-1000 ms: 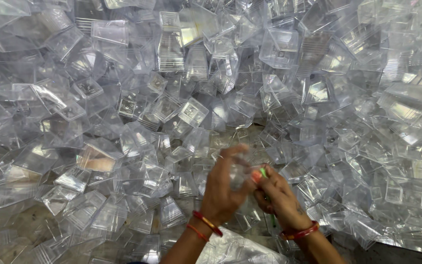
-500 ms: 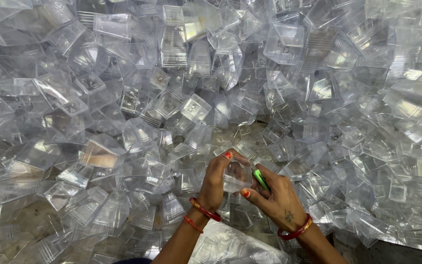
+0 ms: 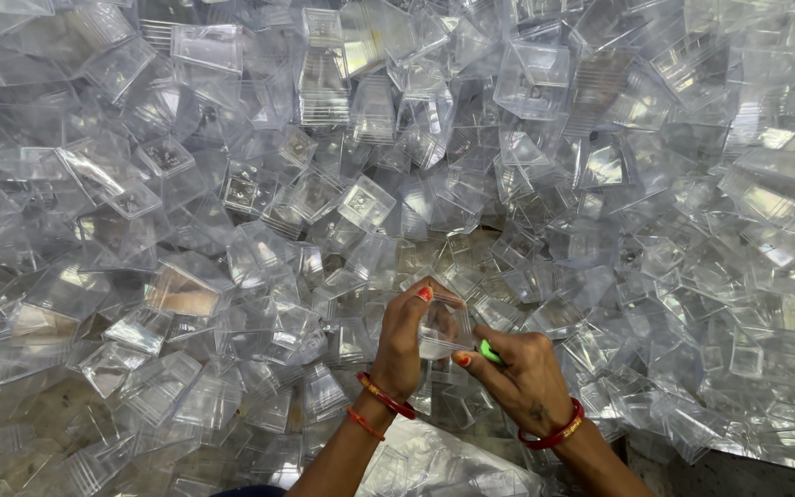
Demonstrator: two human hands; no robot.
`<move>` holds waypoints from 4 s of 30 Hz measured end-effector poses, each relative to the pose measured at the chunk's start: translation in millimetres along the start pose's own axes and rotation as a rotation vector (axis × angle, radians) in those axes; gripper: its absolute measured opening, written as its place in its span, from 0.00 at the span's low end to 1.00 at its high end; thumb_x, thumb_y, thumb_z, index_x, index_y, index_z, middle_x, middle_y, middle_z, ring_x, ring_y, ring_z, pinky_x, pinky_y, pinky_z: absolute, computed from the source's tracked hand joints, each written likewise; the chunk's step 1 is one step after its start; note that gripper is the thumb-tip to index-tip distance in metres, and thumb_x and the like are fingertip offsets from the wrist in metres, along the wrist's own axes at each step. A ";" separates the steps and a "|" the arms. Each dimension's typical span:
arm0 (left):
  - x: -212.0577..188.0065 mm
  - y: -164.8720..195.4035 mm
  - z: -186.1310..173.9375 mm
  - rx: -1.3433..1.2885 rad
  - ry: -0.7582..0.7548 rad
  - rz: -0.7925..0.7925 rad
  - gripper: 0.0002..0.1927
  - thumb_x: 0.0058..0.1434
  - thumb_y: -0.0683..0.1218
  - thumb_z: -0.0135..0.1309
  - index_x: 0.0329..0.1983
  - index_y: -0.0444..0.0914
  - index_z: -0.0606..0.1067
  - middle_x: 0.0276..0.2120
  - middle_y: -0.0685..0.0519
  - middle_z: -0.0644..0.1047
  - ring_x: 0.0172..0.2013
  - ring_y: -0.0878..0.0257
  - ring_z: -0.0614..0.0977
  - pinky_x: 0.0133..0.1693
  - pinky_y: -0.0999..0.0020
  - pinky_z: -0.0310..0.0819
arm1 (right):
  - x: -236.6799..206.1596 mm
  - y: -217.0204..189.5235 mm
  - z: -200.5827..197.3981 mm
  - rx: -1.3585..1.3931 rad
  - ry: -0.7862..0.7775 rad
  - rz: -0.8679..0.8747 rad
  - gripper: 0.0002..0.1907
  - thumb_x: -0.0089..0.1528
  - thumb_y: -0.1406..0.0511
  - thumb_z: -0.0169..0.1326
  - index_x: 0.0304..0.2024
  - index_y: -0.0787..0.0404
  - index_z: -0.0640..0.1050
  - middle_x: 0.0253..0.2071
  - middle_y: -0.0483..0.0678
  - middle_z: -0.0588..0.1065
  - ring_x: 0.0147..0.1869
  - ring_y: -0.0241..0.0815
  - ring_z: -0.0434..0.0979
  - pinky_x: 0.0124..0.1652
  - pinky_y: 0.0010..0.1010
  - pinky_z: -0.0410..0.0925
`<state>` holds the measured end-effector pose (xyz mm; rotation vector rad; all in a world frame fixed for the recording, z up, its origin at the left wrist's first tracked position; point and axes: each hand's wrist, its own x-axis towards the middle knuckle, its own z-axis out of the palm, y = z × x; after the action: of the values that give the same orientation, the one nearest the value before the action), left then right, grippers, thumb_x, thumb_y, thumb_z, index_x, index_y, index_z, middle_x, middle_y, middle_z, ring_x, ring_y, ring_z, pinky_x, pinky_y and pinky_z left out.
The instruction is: The person sits on the floor in front of a large pile of clear plastic cups and repeatedly picks up individual cups, nests them together by hand, and sets the nested stacks back onto the pile. They hold a small green marker-like object in one hand while stacking.
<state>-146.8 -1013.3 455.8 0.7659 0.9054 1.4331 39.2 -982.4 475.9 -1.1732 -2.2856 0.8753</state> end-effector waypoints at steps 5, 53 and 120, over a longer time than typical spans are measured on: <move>2.2 1.1 2.1 0.000 -0.023 0.048 0.26 0.73 0.57 0.35 0.43 0.34 0.76 0.24 0.52 0.73 0.23 0.68 0.74 0.24 0.71 0.66 | -1.9 15.5 3.4 0.050 0.078 -0.029 0.17 0.61 0.57 0.59 0.25 0.63 0.81 0.09 0.46 0.68 0.11 0.35 0.65 0.16 0.31 0.56; -7.0 5.1 21.1 0.432 0.133 0.167 0.45 0.64 0.78 0.37 0.64 0.40 0.75 0.46 0.49 0.84 0.46 0.64 0.84 0.46 0.70 0.75 | -2.0 4.1 -3.6 0.753 0.153 0.178 0.25 0.60 0.63 0.62 0.59 0.64 0.76 0.47 0.48 0.81 0.44 0.29 0.81 0.42 0.22 0.74; 14.9 19.4 -3.7 0.027 0.232 0.043 0.26 0.64 0.61 0.50 0.56 0.39 0.73 0.51 0.47 0.81 0.46 0.58 0.85 0.40 0.64 0.81 | 23.4 18.2 -9.4 0.409 0.092 0.154 0.24 0.66 0.55 0.53 0.61 0.58 0.73 0.52 0.45 0.80 0.39 0.34 0.82 0.37 0.28 0.76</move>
<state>-160.4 -998.4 470.1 0.6505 1.0924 1.5724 42.3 -951.7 471.9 -1.1804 -1.8440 1.2468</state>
